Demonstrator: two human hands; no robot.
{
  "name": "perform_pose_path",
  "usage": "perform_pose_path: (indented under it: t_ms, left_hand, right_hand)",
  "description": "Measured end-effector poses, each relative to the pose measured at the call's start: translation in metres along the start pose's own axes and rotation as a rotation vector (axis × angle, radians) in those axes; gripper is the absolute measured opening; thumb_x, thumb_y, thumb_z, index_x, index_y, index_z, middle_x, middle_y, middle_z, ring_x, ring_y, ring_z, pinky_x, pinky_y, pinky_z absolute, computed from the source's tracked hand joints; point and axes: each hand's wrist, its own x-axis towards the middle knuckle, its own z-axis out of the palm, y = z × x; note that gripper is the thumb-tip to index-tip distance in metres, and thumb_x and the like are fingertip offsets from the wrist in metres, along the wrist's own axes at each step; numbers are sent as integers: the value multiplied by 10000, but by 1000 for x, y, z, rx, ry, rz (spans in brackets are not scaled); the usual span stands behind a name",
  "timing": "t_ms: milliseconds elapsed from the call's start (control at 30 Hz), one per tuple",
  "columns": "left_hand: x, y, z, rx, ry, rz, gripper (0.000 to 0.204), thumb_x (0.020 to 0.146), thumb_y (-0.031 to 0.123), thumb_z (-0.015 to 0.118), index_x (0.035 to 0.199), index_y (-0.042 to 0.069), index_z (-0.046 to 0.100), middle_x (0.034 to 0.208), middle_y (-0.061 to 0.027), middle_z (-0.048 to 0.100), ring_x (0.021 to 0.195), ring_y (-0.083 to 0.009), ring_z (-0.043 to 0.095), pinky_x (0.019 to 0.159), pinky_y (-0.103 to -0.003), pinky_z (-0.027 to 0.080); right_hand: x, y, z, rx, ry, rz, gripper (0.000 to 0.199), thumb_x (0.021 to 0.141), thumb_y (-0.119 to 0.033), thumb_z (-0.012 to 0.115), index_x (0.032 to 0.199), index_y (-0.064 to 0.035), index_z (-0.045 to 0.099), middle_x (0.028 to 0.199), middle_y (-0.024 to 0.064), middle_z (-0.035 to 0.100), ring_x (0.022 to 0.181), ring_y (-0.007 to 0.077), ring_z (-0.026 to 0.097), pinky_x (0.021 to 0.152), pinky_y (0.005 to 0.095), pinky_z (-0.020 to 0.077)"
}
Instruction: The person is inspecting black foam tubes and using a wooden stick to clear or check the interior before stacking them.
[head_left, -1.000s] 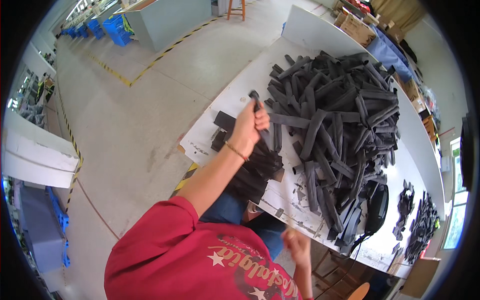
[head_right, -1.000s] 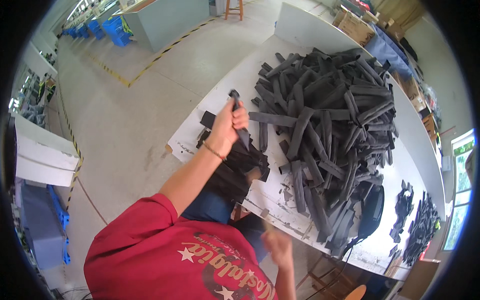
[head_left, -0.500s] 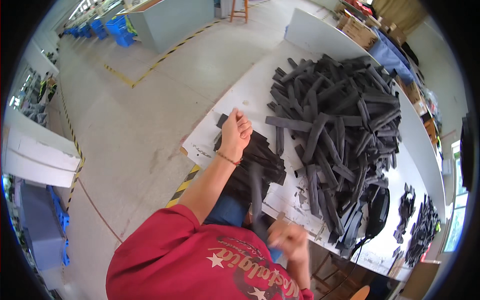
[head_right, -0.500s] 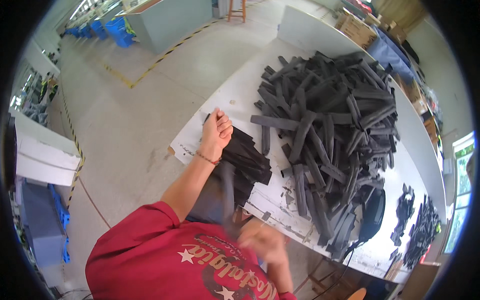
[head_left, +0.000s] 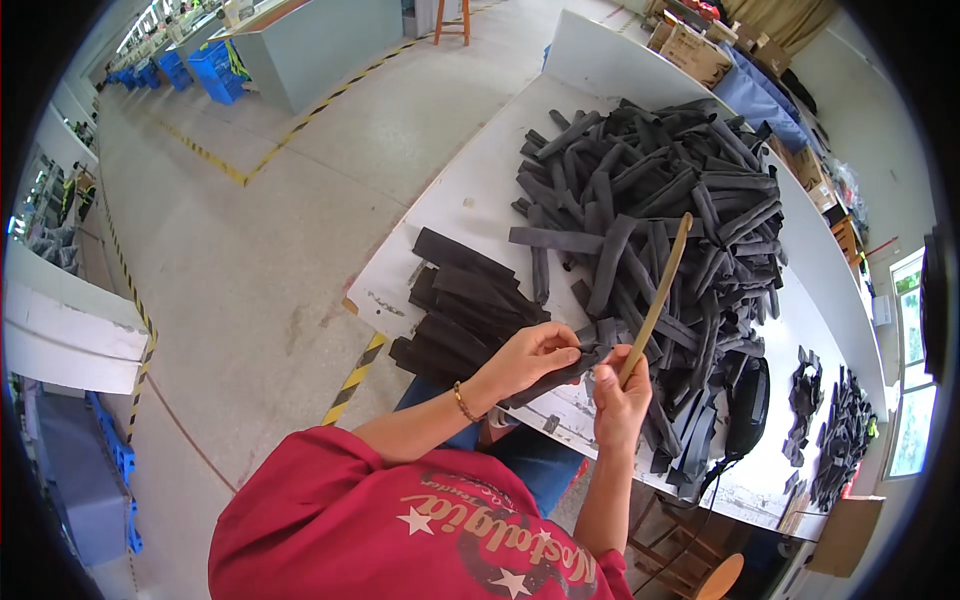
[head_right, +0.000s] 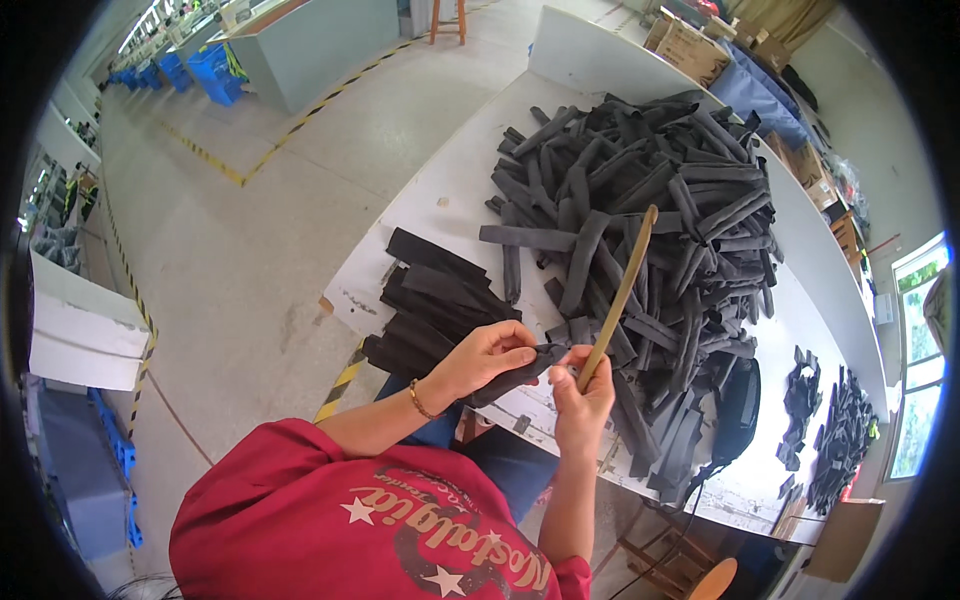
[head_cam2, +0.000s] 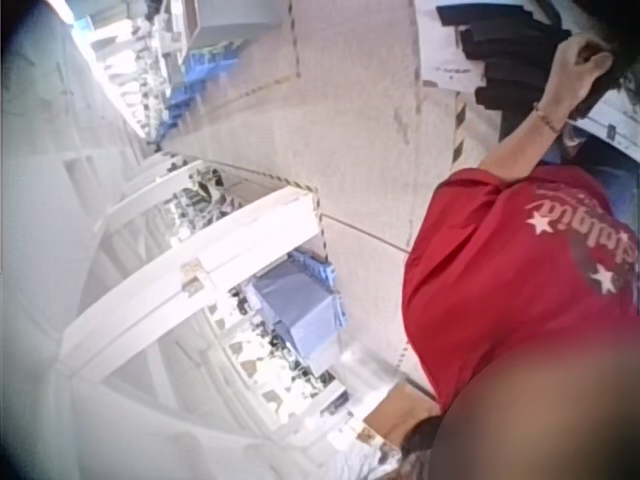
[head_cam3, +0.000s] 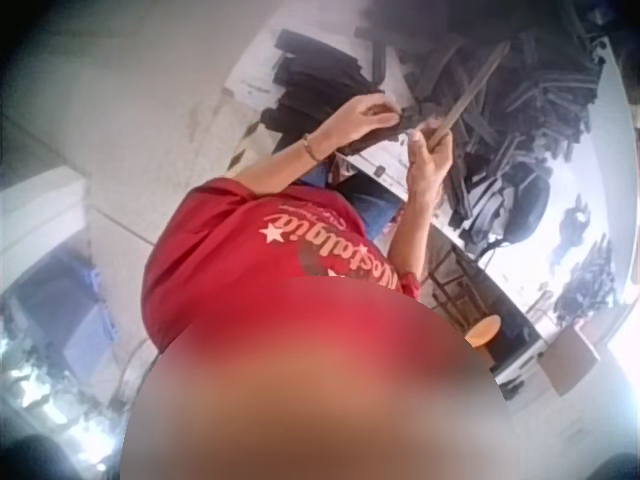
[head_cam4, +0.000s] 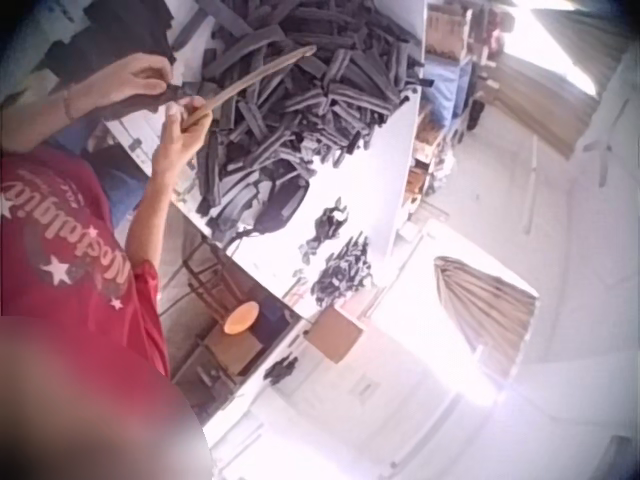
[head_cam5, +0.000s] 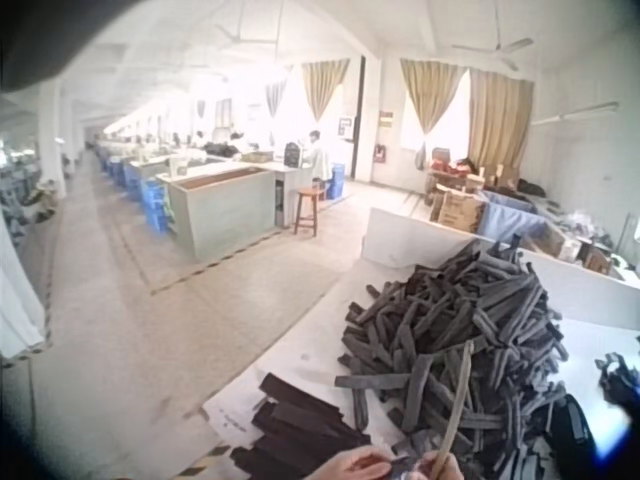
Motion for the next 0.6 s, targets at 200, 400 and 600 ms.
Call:
perform_pose_path:
  t_ms: [200, 400, 600]
  left_hand:
    - [0, -11, 8, -13, 150, 104, 126, 913, 114, 604, 960, 4, 565, 846, 7, 588, 788, -37, 564, 696, -183, 457]
    - [11, -3, -1, -354, 183, -8, 151, 934, 179, 573, 879, 42, 602, 867, -17, 597, 862, -91, 576, 731, -267, 491]
    - [11, -4, -9, -104, 195, 25, 217, 956, 223, 519, 884, 41, 613, 861, -16, 599, 852, -107, 555, 759, -286, 484]
  right_hand:
    - [-4, 14, 4, -68, -3, 66, 236, 809, -66, 730, 910, -52, 517, 698, -51, 504, 542, 19, 413, 463, 169, 307]
    - [-7, 17, 3, -192, 2, -53, 232, 795, -42, 738, 862, -57, 517, 677, -64, 469, 536, 14, 379, 464, 166, 284]
    - [-10, 15, -2, -190, 6, 3, 218, 790, -26, 741, 848, -45, 532, 717, -49, 508, 610, 23, 413, 546, 171, 332]
